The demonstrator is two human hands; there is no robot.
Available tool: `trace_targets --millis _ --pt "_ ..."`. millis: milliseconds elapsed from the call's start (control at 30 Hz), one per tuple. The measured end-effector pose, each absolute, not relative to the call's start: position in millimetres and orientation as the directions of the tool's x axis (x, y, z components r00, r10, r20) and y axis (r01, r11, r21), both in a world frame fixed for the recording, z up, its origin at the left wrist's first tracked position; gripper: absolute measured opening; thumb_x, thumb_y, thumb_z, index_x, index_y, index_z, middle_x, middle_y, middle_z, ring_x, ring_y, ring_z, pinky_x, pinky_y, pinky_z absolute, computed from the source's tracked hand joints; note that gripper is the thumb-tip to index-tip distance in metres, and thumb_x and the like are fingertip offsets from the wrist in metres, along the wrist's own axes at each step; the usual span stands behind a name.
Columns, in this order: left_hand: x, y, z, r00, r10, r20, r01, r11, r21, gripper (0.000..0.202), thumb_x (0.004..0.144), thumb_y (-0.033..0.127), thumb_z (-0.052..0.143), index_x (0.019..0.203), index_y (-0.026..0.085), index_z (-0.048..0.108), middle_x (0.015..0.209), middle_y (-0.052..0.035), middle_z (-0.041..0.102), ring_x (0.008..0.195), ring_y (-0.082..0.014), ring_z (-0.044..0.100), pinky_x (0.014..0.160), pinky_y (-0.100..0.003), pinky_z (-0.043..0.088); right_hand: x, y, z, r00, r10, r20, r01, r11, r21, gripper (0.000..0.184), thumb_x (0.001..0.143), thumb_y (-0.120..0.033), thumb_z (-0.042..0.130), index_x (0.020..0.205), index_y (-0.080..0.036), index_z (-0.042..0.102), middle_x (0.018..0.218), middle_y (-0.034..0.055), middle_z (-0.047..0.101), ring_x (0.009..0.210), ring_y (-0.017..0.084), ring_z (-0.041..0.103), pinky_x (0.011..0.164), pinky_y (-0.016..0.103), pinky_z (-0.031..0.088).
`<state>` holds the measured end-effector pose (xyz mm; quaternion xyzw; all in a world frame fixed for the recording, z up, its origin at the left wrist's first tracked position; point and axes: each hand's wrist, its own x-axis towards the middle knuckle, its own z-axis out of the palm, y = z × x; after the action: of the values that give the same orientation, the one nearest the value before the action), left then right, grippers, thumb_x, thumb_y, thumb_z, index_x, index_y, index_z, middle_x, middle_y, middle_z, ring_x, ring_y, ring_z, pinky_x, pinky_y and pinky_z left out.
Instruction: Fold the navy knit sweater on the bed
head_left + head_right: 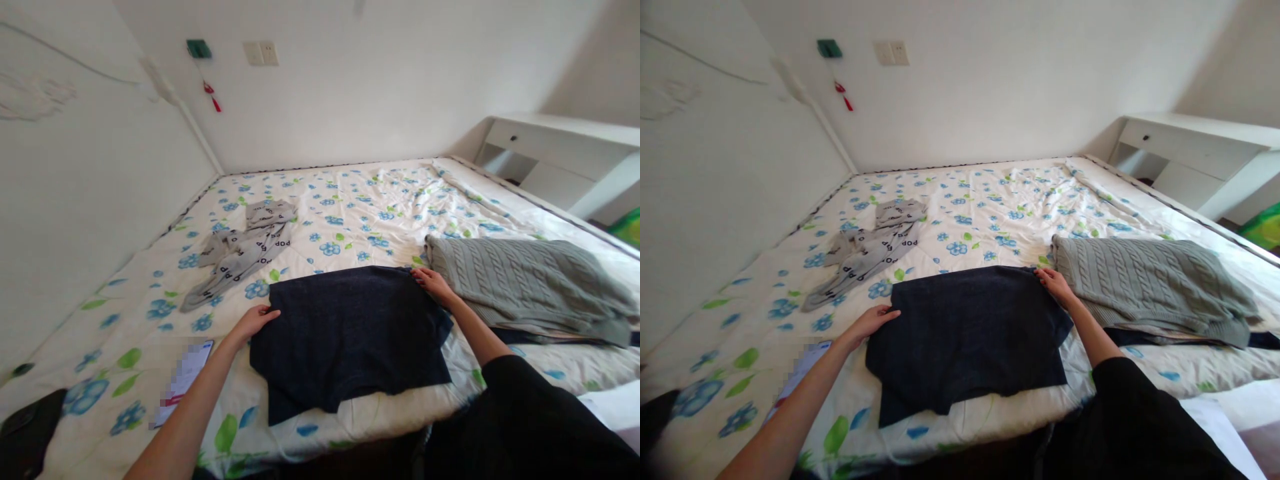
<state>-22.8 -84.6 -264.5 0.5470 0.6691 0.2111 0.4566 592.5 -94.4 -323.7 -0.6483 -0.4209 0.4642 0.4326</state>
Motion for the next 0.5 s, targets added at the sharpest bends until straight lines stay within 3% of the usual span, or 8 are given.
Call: trace_targets --millis 200,400,500 --pt "-18.3 -73.9 -263.8 0.08 0.901 -0.427 0.595 0.3 0.746 0.068 0.048 0.08 0.091 0.076 0.02 0.081 0.086 -0.0097 0.086 0.09 -0.0373 0.08 0.083 -0.042 0.064 579.5 -79.4 -325.6 0.033 0.938 -0.346 -0.078 -0.343 -0.936 0.03 0.093 -0.047 0.081 0.118 -0.031 0.085 0.125 0.0023 0.084 0.119 0.026 0.075 0.113 0.041 0.06" --pt "-18.0 -71.0 -262.8 0.076 0.898 -0.434 0.404 0.37 0.837 0.074 0.045 0.076 0.099 0.09 0.019 0.083 0.098 -0.0097 0.089 0.1 -0.0367 0.082 0.098 -0.048 0.066 595.7 -69.4 -312.5 0.184 0.916 -0.357 -0.389 -0.265 -0.882 0.027 0.101 -0.042 0.068 0.124 -0.031 0.076 0.12 0.0037 0.084 0.111 0.024 0.077 0.094 0.035 0.067" --pt "-17.4 -68.5 -263.9 0.038 0.906 -0.421 0.395 0.374 0.839 0.078 0.043 0.078 0.099 0.092 0.02 0.084 0.1 -0.0095 0.089 0.103 -0.0364 0.083 0.106 -0.05 0.063 597.1 -68.8 -310.0 0.201 0.882 -0.427 -0.406 -0.321 -0.856 0.02 0.106 -0.04 0.061 0.116 -0.028 0.075 0.119 0.0058 0.084 0.106 0.022 0.078 0.089 0.031 0.066"
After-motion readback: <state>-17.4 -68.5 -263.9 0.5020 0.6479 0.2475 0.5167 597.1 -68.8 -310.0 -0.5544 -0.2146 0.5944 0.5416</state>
